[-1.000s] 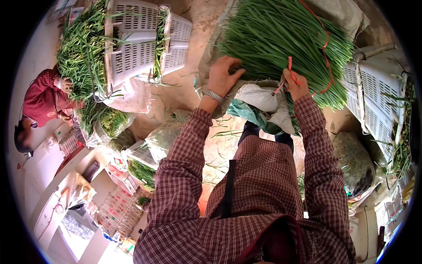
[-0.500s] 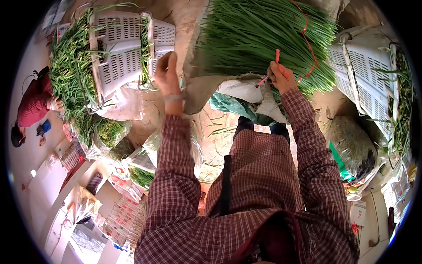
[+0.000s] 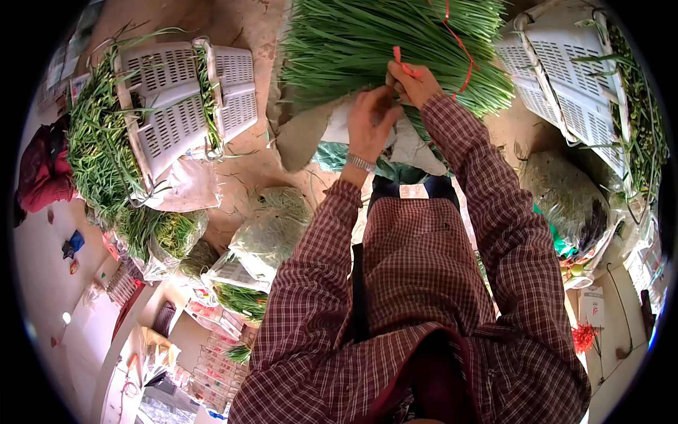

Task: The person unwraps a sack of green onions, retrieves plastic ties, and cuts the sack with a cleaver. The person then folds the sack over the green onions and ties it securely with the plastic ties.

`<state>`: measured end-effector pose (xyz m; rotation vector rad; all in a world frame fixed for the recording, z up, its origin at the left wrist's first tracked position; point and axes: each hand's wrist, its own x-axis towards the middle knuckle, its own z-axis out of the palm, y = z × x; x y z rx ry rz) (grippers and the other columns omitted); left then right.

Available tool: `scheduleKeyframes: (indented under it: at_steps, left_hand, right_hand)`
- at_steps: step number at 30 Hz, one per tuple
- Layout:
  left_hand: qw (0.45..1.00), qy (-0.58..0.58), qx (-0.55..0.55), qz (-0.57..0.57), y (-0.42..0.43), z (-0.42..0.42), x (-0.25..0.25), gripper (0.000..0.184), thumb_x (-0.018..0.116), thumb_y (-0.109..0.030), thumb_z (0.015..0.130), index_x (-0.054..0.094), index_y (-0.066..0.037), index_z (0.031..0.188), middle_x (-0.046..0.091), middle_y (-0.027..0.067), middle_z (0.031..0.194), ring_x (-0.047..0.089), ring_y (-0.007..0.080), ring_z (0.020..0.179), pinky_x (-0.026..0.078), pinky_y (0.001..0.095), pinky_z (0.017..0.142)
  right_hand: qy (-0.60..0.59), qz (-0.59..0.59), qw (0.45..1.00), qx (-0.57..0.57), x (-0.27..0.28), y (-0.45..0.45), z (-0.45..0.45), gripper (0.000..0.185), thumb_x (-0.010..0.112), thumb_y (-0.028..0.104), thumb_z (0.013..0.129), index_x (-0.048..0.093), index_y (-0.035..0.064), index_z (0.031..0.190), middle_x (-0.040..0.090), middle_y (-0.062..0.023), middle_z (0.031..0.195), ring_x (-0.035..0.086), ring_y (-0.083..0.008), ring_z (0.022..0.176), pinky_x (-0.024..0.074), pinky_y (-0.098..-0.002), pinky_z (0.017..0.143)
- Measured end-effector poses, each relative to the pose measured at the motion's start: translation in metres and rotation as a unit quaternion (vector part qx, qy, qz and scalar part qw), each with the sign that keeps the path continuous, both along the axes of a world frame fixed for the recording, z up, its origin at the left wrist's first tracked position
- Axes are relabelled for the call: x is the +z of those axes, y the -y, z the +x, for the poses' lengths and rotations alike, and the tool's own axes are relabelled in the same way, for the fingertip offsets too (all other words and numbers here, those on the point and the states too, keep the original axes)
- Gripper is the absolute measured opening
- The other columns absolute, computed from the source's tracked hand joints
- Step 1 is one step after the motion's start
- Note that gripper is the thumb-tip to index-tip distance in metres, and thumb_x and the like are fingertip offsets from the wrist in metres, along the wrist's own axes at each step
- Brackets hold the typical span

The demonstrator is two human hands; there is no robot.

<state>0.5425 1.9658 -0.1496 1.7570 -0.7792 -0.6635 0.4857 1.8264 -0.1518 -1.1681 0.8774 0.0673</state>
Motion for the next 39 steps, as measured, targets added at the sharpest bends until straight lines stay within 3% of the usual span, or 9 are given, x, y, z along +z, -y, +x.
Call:
scheduleKeyframes:
  at_steps: [7, 9, 14, 19, 23, 30, 33, 37, 39]
  left_hand:
    - [0.994, 0.099, -0.023, 0.052, 0.018, 0.013, -0.025, 0.019, 0.069, -0.006, 0.072, 0.060, 0.003, 0.086, 0.055, 0.0021, 0.071, 0.051, 0.0086, 0.059, 0.041, 0.0224, 0.053]
    - [0.996, -0.076, 0.022, 0.041, 0.018, 0.015, -0.036, 0.016, 0.069, -0.007, 0.074, 0.061, 0.003, 0.083, 0.058, 0.0013, 0.067, 0.051, 0.0064, 0.058, 0.041, 0.0216, 0.051]
    - [0.981, -0.173, 0.068, 0.051, 0.019, 0.017, -0.043, 0.017, 0.071, -0.011, 0.072, 0.062, 0.001, 0.081, 0.060, 0.0016, 0.068, 0.053, 0.0066, 0.057, 0.042, 0.0204, 0.050]
    - [0.992, -0.074, 0.034, 0.101, 0.022, 0.021, -0.048, 0.016, 0.071, -0.013, 0.072, 0.063, 0.000, 0.077, 0.059, 0.0003, 0.066, 0.051, 0.0055, 0.055, 0.041, 0.0196, 0.049]
    - [0.984, -0.150, 0.042, 0.090, 0.023, 0.017, -0.037, 0.015, 0.071, -0.011, 0.072, 0.063, 0.000, 0.077, 0.059, -0.0002, 0.066, 0.050, 0.0048, 0.054, 0.039, 0.0197, 0.048]
    - [0.985, -0.164, 0.031, 0.052, 0.022, 0.021, -0.037, 0.013, 0.070, -0.011, 0.072, 0.064, 0.000, 0.076, 0.057, -0.0030, 0.064, 0.047, 0.0037, 0.056, 0.038, 0.0187, 0.051]
    - [0.984, -0.164, 0.016, 0.059, 0.022, 0.023, -0.036, 0.012, 0.069, -0.011, 0.072, 0.064, 0.000, 0.075, 0.055, -0.0039, 0.064, 0.046, 0.0032, 0.056, 0.036, 0.0185, 0.052]
    - [0.983, -0.168, -0.008, 0.069, 0.022, 0.020, -0.032, 0.012, 0.069, -0.011, 0.073, 0.064, -0.001, 0.075, 0.056, -0.0037, 0.064, 0.045, 0.0031, 0.056, 0.036, 0.0179, 0.052]
    - [0.982, -0.174, -0.017, 0.068, 0.021, 0.019, -0.032, 0.013, 0.068, -0.012, 0.074, 0.063, 0.000, 0.075, 0.056, -0.0029, 0.065, 0.047, 0.0033, 0.056, 0.037, 0.0181, 0.052]
  right_hand:
    - [0.029, -0.165, 0.983, 0.078, 0.008, 0.013, 0.017, 0.034, 0.049, 0.034, 0.088, 0.059, 0.0033, 0.078, 0.044, 0.0023, 0.055, 0.040, -0.0066, 0.050, 0.0354, -0.0231, 0.047]
    - [0.011, -0.195, 0.977, 0.081, 0.014, 0.025, 0.013, 0.038, 0.044, 0.038, 0.087, 0.063, 0.0052, 0.087, 0.062, -0.0059, 0.073, 0.057, -0.0137, 0.061, 0.0477, -0.0311, 0.063]
    - [0.087, -0.271, 0.910, -0.300, 0.040, 0.046, -0.061, 0.022, 0.047, 0.022, 0.089, 0.055, 0.0027, 0.096, 0.055, -0.0036, 0.073, 0.051, -0.0096, 0.064, 0.0429, -0.0230, 0.058]
    - [-0.107, 0.065, 0.941, -0.315, 0.015, -0.092, -0.170, 0.032, 0.050, 0.028, 0.088, 0.054, -0.0017, 0.097, 0.052, -0.0022, 0.068, 0.049, -0.0125, 0.058, 0.0443, -0.0273, 0.055]
    - [0.060, 0.506, 0.773, -0.378, -0.069, -0.191, -0.192, 0.041, 0.047, 0.042, 0.088, 0.050, 0.0040, 0.103, 0.050, -0.0035, 0.082, 0.051, -0.0175, 0.084, 0.0459, -0.0353, 0.079]
    - [0.065, 0.540, 0.583, -0.604, -0.076, -0.181, -0.127, 0.065, 0.046, 0.045, 0.087, 0.018, 0.0113, 0.135, 0.018, -0.0094, 0.141, 0.020, -0.0256, 0.129, 0.0182, -0.0439, 0.108]
    - [0.169, 0.525, 0.633, -0.544, -0.080, -0.186, -0.147, 0.061, 0.043, 0.043, 0.089, 0.019, 0.0102, 0.135, 0.020, -0.0093, 0.141, 0.019, -0.0267, 0.129, 0.0178, -0.0453, 0.107]
    - [0.216, 0.559, 0.533, -0.597, -0.047, -0.166, -0.182, 0.051, 0.037, 0.035, 0.092, 0.024, 0.0047, 0.131, 0.026, -0.0140, 0.137, 0.027, -0.0287, 0.126, 0.0217, -0.0471, 0.106]
    - [0.122, 0.473, 0.613, -0.622, -0.047, -0.155, -0.186, 0.042, 0.039, 0.029, 0.092, 0.035, 0.0017, 0.123, 0.043, -0.0160, 0.124, 0.045, -0.0299, 0.112, 0.0367, -0.0461, 0.097]
